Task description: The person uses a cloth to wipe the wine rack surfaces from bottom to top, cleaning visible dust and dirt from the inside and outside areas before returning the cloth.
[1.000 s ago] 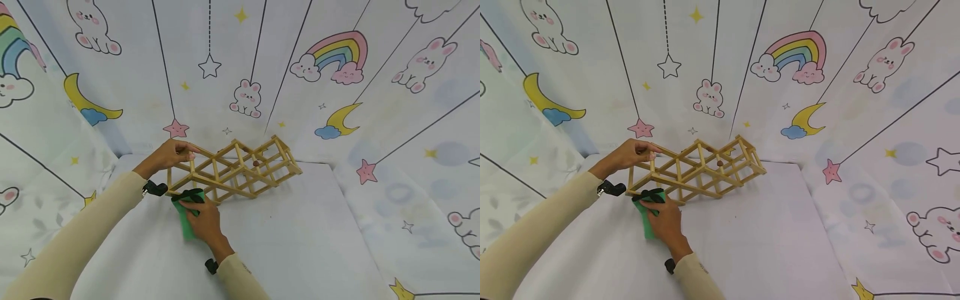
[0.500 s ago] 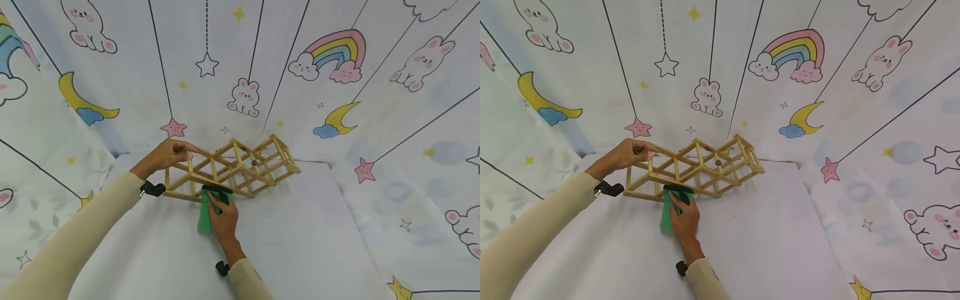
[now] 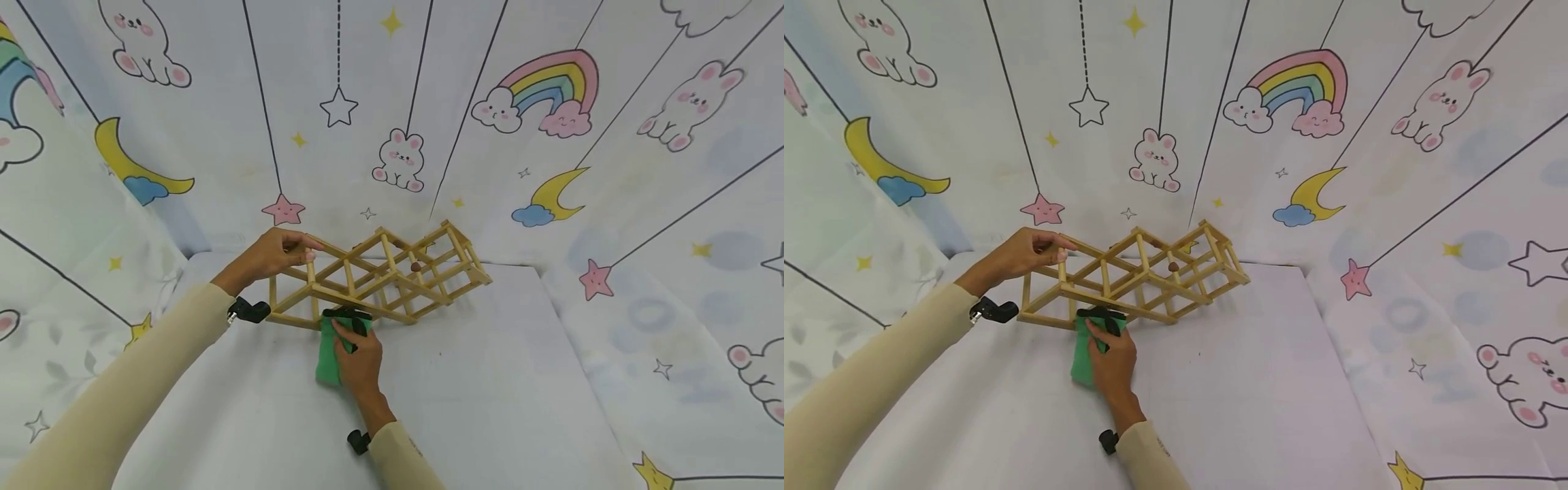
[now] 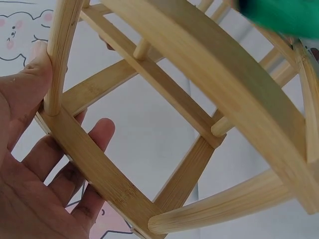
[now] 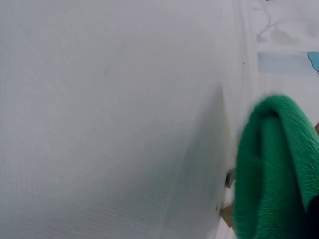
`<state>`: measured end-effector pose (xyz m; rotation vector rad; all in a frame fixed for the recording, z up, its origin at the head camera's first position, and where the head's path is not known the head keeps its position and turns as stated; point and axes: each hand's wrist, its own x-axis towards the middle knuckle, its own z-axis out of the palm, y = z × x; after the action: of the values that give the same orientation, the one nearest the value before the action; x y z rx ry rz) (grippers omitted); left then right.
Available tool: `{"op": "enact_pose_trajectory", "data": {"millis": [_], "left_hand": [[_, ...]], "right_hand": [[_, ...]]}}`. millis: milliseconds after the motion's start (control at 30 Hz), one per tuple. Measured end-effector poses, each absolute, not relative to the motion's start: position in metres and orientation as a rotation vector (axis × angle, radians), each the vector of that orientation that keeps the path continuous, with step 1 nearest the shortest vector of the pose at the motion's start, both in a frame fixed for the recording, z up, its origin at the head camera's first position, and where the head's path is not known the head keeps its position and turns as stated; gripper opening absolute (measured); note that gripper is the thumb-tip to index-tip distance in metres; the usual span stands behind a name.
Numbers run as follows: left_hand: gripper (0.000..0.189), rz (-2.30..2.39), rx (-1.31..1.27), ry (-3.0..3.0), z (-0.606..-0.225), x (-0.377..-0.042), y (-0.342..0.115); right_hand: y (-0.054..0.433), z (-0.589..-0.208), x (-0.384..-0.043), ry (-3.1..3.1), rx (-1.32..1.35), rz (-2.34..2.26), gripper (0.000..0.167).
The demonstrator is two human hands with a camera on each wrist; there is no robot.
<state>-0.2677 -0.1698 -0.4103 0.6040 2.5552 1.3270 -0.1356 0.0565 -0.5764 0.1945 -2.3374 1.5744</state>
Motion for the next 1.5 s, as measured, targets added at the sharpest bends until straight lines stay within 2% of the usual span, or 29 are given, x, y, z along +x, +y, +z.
{"op": "enact_pose_trajectory", "data": {"millis": [100,300,467,567,767,933,1100,1167,1367,1500], "left_hand": [[0.032,1.323,0.605,2.549,-0.412,-0.268,-0.17],[0.031,1.319,0.627,2.567,-0.414,-0.27,-0.171],[0.033,1.334,0.621,2.55,-0.411,-0.268,-0.171],[0.033,1.331,0.616,2.544,-0.411,-0.267,-0.171],[0.032,1.314,0.61,2.564,-0.412,-0.27,-0.172],[0.032,1.317,0.608,2.553,-0.413,-0.271,-0.173],[0.031,1.315,0.639,2.561,-0.413,-0.271,-0.172],[0.031,1.313,0.64,2.561,-0.414,-0.272,-0.173],[0.033,1.313,0.609,2.539,-0.415,-0.271,-0.175],[0.032,1.318,0.592,2.54,-0.415,-0.271,-0.173]], "right_hand": [[0.055,-0.58,-0.132,-2.438,0.192,1.591,0.04],[0.059,-0.58,-0.134,-2.187,0.158,1.605,0.039],[0.062,-0.578,-0.134,-2.466,0.144,1.565,0.039],[0.064,-0.575,-0.13,-2.492,0.232,1.537,0.04],[0.073,-0.562,-0.136,-2.057,0.455,1.444,0.035],[0.089,-0.56,-0.146,-2.126,0.293,1.241,0.036],[0.112,-0.573,-0.144,-2.258,0.005,1.255,0.039],[0.116,-0.576,-0.143,-2.252,-0.014,1.257,0.041],[0.097,-0.556,-0.144,-2.099,0.382,1.259,0.037],[0.089,-0.55,-0.149,-2.105,0.413,1.179,0.032]]}}
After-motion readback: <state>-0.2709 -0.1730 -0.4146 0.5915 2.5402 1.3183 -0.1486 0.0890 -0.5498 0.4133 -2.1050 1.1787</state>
